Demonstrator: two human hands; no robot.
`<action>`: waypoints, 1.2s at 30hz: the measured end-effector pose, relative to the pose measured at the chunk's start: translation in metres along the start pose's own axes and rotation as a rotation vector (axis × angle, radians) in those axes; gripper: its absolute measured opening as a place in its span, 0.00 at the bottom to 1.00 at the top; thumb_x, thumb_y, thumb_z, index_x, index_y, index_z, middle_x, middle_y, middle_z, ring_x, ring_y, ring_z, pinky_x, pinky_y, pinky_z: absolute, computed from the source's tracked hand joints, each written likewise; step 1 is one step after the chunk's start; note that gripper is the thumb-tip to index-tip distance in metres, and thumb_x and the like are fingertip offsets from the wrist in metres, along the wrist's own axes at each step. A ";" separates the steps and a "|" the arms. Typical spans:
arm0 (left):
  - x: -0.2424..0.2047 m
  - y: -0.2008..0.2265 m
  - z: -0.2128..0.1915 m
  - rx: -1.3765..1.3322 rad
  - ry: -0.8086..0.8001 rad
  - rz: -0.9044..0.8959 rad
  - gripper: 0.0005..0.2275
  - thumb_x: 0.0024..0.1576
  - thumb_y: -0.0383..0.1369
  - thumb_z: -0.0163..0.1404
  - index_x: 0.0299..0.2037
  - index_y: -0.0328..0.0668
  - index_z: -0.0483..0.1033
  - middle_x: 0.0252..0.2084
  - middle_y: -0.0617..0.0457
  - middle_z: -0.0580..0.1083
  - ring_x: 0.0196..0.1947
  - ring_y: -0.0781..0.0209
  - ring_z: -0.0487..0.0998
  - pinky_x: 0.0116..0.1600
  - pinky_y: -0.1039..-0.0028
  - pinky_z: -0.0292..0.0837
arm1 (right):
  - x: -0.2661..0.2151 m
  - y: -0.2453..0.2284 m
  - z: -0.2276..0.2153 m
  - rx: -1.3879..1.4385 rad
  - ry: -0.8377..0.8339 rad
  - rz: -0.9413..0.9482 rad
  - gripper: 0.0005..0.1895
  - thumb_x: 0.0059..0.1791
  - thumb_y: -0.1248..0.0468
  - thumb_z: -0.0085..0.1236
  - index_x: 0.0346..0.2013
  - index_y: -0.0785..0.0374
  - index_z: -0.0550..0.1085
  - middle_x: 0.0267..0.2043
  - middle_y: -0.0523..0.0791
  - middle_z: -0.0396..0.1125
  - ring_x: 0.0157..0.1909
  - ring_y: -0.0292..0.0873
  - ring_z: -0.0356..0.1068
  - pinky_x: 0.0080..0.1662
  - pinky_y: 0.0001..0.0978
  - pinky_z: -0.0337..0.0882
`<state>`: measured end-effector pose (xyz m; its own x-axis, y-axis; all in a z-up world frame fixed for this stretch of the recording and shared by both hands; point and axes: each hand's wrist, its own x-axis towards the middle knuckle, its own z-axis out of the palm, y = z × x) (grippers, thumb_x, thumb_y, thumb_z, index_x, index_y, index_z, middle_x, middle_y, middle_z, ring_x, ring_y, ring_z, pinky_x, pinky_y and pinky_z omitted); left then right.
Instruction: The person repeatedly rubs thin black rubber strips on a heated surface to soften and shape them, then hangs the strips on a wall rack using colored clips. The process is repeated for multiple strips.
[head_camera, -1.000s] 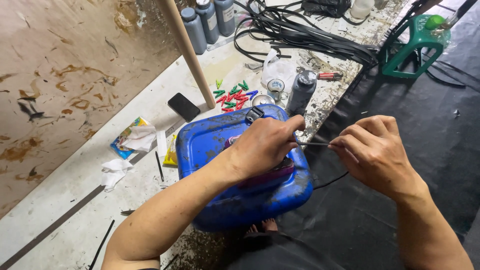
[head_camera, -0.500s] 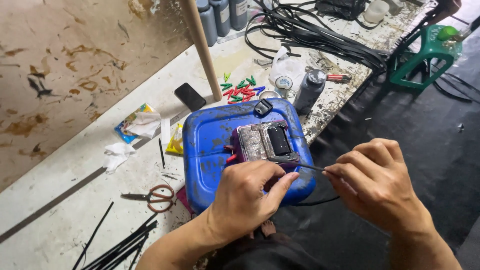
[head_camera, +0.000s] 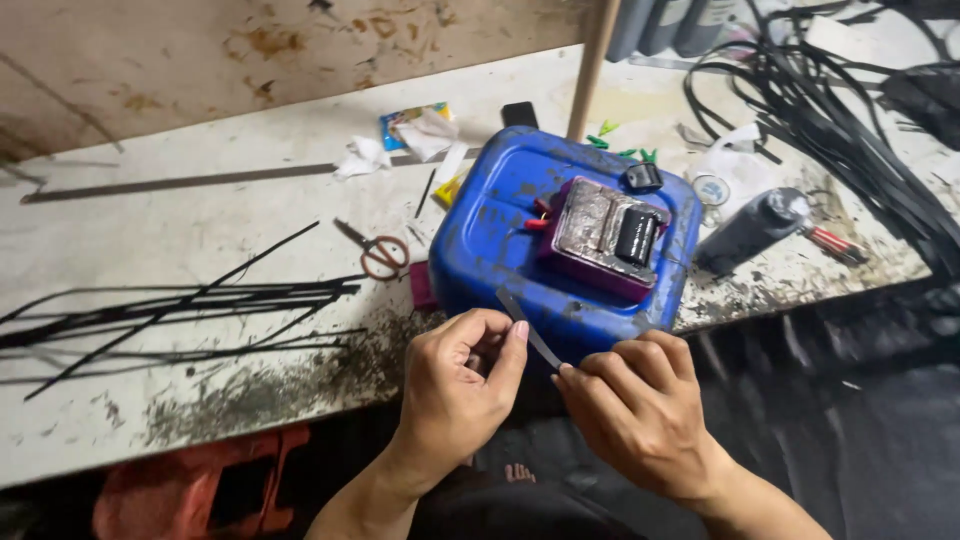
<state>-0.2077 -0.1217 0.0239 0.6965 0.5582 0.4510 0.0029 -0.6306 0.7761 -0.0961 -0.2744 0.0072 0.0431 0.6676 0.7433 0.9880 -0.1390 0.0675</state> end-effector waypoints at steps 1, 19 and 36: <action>-0.007 0.001 -0.004 -0.007 0.002 -0.010 0.09 0.59 0.29 0.55 0.26 0.43 0.74 0.21 0.60 0.72 0.16 0.71 0.65 0.23 0.76 0.62 | -0.003 -0.001 0.003 0.074 -0.019 -0.017 0.08 0.52 0.62 0.60 0.29 0.56 0.72 0.32 0.38 0.68 0.34 0.44 0.63 0.42 0.39 0.62; -0.054 -0.013 -0.063 -0.175 0.176 -0.064 0.05 0.63 0.25 0.52 0.35 0.34 0.78 0.32 0.46 0.77 0.31 0.58 0.79 0.38 0.69 0.76 | -0.005 0.039 0.101 -0.051 0.152 0.020 0.05 0.53 0.66 0.61 0.43 0.60 0.79 0.38 0.47 0.70 0.38 0.51 0.71 0.43 0.40 0.69; -0.074 -0.028 -0.109 -0.494 0.108 -0.097 0.03 0.64 0.24 0.50 0.43 0.39 0.77 0.41 0.53 0.75 0.34 0.66 0.73 0.39 0.79 0.77 | -0.022 0.077 0.121 0.150 -0.463 0.056 0.27 0.51 0.57 0.51 0.66 0.49 0.68 0.62 0.45 0.66 0.58 0.56 0.66 0.53 0.52 0.69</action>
<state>-0.3374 -0.0866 0.0165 0.6315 0.6708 0.3889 -0.2934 -0.2576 0.9206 -0.0031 -0.2112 -0.0848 0.1247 0.9218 0.3672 0.9913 -0.1000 -0.0858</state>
